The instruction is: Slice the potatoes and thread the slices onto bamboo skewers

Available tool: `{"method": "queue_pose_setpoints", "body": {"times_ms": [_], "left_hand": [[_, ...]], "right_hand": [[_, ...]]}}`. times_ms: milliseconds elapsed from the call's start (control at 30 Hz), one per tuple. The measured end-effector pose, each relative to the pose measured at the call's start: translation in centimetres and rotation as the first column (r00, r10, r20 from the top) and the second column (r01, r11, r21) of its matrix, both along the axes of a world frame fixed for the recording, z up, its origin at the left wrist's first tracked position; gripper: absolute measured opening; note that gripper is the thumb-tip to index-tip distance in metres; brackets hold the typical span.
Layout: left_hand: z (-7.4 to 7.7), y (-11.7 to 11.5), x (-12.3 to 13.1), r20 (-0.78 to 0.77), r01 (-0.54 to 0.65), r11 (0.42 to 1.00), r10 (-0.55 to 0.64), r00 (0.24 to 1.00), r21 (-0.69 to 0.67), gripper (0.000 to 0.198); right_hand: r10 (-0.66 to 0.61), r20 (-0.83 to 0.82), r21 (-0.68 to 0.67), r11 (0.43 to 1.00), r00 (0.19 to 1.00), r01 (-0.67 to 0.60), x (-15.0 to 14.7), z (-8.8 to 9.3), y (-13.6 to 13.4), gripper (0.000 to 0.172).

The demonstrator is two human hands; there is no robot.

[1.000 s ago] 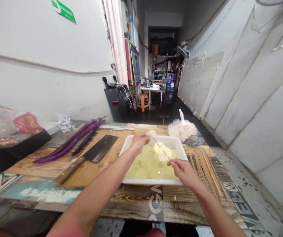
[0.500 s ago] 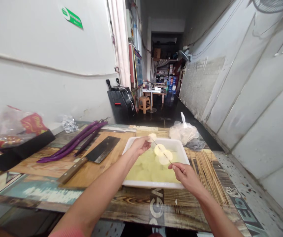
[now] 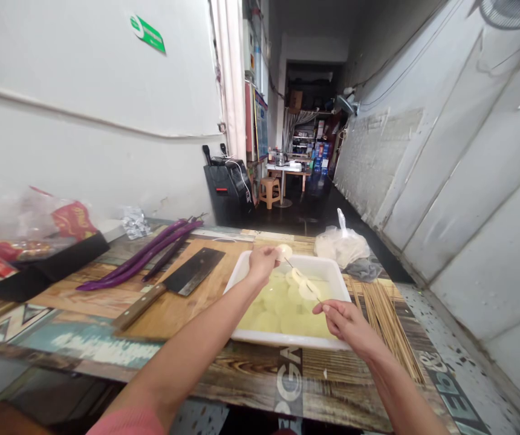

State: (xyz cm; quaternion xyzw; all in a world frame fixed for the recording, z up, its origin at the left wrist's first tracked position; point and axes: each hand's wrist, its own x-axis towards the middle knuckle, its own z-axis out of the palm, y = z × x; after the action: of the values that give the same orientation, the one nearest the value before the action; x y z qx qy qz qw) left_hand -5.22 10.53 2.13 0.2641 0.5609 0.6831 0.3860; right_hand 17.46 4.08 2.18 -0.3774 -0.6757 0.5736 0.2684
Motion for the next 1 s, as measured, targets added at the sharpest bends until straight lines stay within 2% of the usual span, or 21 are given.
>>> {"method": "queue_pose_setpoints", "body": {"times_ms": [267, 367, 500, 767, 900, 1000], "left_hand": [[0.8, -0.2, -0.1, 0.242, 0.007, 0.998, 0.009, 0.97, -0.065, 0.013], [0.7, -0.1, -0.6, 0.409, 0.107, 0.988, -0.052, 0.911, -0.112, 0.013], [0.6, 0.1, -1.3, 0.52, 0.22, 0.96, -0.102, 0.848, -0.172, 0.012], [0.8, -0.1, -1.1, 0.537, 0.311, 0.935, -0.175, 0.825, -0.173, 0.012], [0.6, -0.3, -0.5, 0.353, 0.234, 0.968, -0.189, 0.916, -0.091, 0.012], [0.5, -0.5, -0.1, 0.231, 0.161, 0.987, -0.15, 0.961, -0.028, 0.015]], "right_hand": [[-0.009, 0.069, 0.117, 0.993, 0.998, 0.0, -0.2, -0.4, -0.2, 0.046], [-0.028, 0.106, 0.188, 0.982, 0.994, 0.008, -0.2, -0.7, -0.2, 0.044], [-0.032, 0.099, 0.169, 0.986, 0.995, 0.015, -0.2, -0.7, -0.2, 0.047], [-0.057, 0.067, 0.153, 0.987, 0.996, 0.046, -0.5, -0.5, -0.1, 0.043], [-0.071, 0.075, 0.153, 0.987, 0.995, 0.059, -0.5, -0.6, -0.1, 0.042], [-0.083, 0.073, 0.142, 0.987, 0.994, 0.072, -0.5, -0.6, 0.0, 0.042]]}}
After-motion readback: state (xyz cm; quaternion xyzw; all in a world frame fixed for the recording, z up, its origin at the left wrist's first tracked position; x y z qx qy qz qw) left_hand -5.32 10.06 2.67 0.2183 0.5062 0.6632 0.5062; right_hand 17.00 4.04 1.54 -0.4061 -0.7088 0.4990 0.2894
